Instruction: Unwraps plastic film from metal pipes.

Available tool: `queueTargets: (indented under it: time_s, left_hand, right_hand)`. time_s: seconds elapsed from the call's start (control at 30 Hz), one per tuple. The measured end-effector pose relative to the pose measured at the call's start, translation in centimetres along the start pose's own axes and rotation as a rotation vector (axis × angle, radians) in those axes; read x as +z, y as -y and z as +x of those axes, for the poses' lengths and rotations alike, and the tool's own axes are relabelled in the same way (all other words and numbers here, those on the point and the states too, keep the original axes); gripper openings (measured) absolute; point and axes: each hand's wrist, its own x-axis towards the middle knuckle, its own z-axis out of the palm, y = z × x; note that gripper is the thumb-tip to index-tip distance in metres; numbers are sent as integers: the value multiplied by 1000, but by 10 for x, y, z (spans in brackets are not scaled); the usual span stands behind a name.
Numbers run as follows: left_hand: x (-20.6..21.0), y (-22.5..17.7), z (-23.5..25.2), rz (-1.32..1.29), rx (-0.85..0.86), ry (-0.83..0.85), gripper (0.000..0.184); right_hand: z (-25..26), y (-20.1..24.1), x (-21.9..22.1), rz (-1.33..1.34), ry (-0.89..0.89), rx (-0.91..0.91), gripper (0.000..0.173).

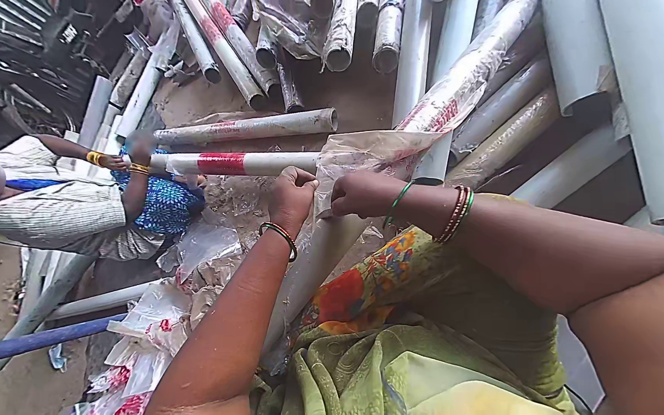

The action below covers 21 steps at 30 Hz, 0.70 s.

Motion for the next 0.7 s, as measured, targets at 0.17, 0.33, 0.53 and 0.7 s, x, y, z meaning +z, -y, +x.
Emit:
queueTargets:
  time_s: [0.17,0.33,0.53,0.7]
  left_hand:
    - [0,-6,4,13,-24,-1,15]
    - [-13,-18,31,-47,19,-58,23]
    - [-40,-29,55,-57,25,20,32]
    - [-54,-13,11,126,184,79,43]
  right_hand:
    - [-5,10,9,58,93,-16,20]
    - [-21,0,1,147,117,-121,17]
    - [-10,-28,-39,72,-173,-62,28]
    - [-6,-36,-50,261,-304,-39,39]
